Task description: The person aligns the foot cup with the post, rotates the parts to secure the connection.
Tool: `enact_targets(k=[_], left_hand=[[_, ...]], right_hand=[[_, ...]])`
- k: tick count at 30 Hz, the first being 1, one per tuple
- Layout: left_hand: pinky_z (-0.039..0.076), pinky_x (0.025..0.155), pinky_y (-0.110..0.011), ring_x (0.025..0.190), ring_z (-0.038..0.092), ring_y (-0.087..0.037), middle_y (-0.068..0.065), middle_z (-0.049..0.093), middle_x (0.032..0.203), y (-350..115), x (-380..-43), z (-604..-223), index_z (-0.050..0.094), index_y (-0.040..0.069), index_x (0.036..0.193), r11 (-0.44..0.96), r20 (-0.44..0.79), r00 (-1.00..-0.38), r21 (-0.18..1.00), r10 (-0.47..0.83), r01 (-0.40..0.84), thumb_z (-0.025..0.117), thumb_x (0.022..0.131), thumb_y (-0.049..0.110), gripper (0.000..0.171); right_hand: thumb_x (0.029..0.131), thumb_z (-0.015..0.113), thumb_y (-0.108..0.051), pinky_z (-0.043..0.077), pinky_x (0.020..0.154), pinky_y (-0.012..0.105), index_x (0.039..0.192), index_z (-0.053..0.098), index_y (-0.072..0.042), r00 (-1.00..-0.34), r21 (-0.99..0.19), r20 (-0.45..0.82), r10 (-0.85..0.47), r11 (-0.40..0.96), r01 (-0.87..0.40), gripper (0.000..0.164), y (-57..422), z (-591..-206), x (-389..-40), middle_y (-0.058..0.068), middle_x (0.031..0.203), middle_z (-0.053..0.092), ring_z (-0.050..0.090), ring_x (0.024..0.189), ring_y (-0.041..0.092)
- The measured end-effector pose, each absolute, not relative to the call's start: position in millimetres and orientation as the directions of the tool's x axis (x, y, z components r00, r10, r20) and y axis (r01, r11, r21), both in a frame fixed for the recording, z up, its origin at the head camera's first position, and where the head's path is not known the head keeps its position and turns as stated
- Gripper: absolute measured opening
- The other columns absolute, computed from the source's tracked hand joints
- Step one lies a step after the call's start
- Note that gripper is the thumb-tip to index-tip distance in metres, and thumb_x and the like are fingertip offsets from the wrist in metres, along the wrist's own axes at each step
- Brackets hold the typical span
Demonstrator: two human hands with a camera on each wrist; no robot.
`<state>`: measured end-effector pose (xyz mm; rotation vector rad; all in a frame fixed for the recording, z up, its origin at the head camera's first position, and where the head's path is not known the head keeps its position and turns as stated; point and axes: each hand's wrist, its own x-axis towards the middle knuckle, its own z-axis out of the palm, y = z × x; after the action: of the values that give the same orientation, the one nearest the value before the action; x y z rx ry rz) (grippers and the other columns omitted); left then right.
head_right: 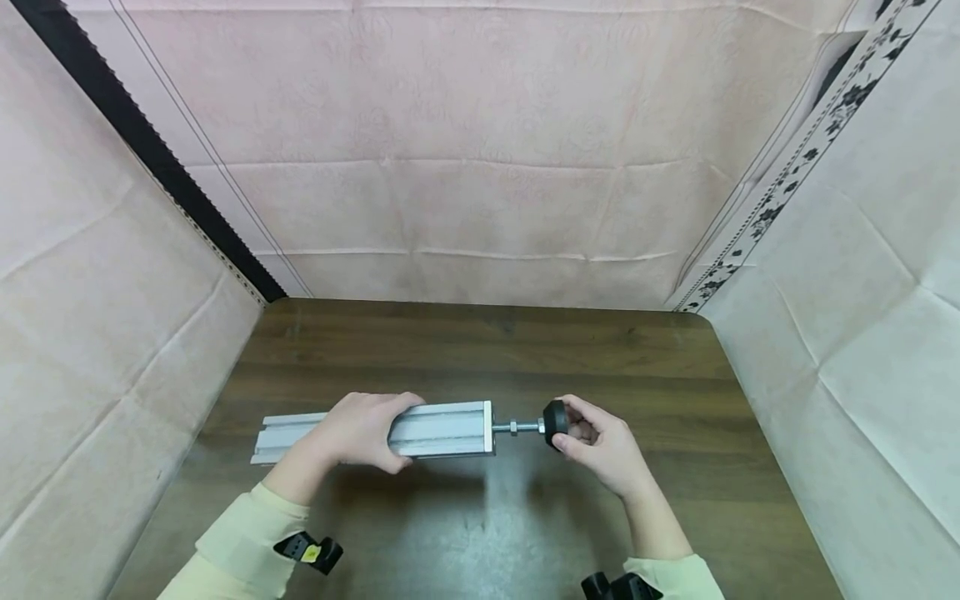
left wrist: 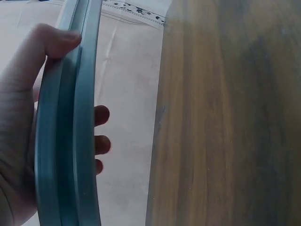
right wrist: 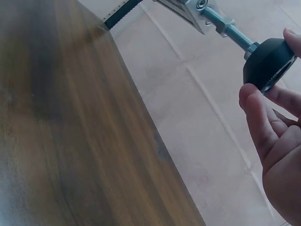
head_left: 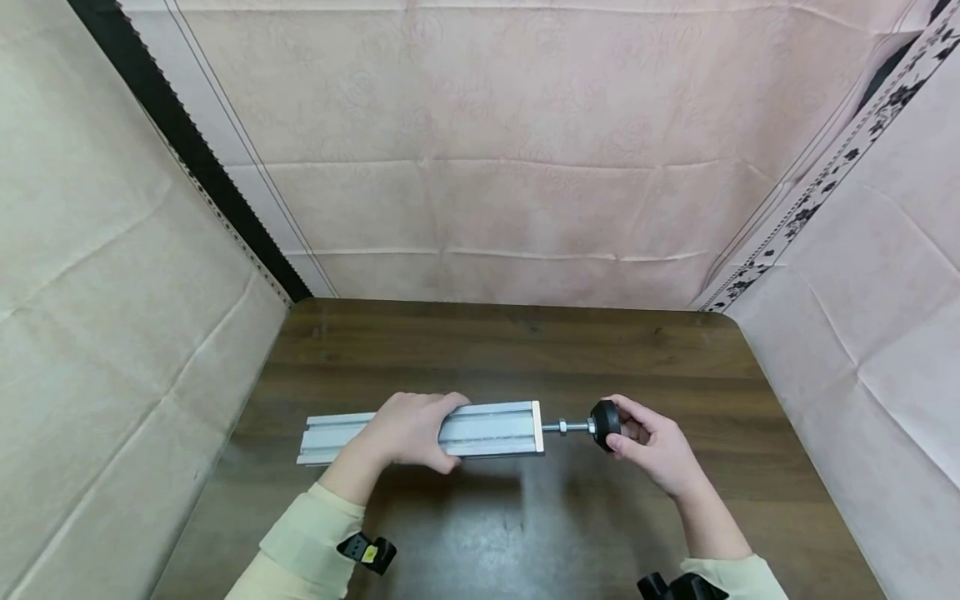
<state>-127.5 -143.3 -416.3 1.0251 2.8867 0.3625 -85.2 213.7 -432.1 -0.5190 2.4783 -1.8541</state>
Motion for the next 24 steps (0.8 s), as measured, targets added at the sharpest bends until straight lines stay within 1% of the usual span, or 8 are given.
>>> enact_targets(k=[4,6,11,16,18,24], left_hand=[[0.043,0.061,-0.028,0.077,0.056,-0.007,0.007,0.064,0.099,-144,-126,-414,0.056,0.02,0.121,0.749,0.07,-0.774,0.211,0.629,0.628,0.071,0.062,0.051,0.069],[0.044,0.063,-0.028,0.079,0.056,-0.007,0.007,0.064,0.101,-144,-126,-413,0.055,0.02,0.122,0.745,0.074,-0.77,0.213,0.633,0.632,0.071,0.062,0.051,0.07],[0.043,0.064,-0.027,0.079,0.054,-0.005,0.009,0.063,0.108,-145,-125,-409,0.052,0.027,0.131,0.739,0.03,-0.771,0.263,0.636,0.62,0.071,0.063,0.054,0.076],[0.04,0.062,-0.025,0.075,0.05,-0.005,0.01,0.062,0.102,-144,-125,-404,0.044,0.035,0.139,0.731,-0.001,-0.759,0.27,0.651,0.626,0.067,0.065,0.06,0.081],[0.039,0.061,-0.024,0.072,0.048,-0.005,0.01,0.062,0.099,-144,-124,-403,0.043,0.036,0.14,0.73,-0.007,-0.756,0.266,0.654,0.629,0.067,0.066,0.061,0.082],[0.039,0.058,-0.025,0.07,0.048,-0.005,0.01,0.061,0.098,-143,-124,-400,0.043,0.034,0.14,0.735,-0.025,-0.758,0.265,0.652,0.623,0.069,0.064,0.058,0.084]], right_hand=[[0.083,0.061,0.008,0.052,0.055,0.031,0.121,0.051,0.013,-0.946,-0.941,0.218,-0.24,0.203,-0.269,0.04,210,-430,-84,-0.003,0.094,0.062,0.062,0.073,0.01],[0.083,0.06,0.009,0.052,0.055,0.03,0.12,0.05,0.015,-0.945,-0.944,0.226,-0.237,0.187,-0.272,0.039,209,-430,-83,-0.003,0.093,0.062,0.062,0.073,0.009],[0.083,0.059,0.009,0.052,0.055,0.031,0.12,0.051,0.014,-0.942,-0.946,0.23,-0.243,0.17,-0.275,0.038,210,-428,-83,-0.001,0.09,0.063,0.061,0.071,0.01],[0.084,0.058,0.009,0.052,0.056,0.031,0.121,0.05,0.014,-0.943,-0.946,0.228,-0.243,0.172,-0.274,0.038,213,-428,-83,0.0,0.091,0.063,0.061,0.07,0.011],[0.085,0.058,0.008,0.052,0.056,0.031,0.12,0.051,0.013,-0.946,-0.948,0.22,-0.238,0.178,-0.265,0.037,213,-427,-83,0.0,0.091,0.063,0.061,0.07,0.012],[0.085,0.06,0.006,0.052,0.055,0.033,0.12,0.053,0.011,-0.954,-0.951,0.201,-0.224,0.19,-0.245,0.036,212,-426,-84,0.002,0.09,0.063,0.061,0.071,0.012]])
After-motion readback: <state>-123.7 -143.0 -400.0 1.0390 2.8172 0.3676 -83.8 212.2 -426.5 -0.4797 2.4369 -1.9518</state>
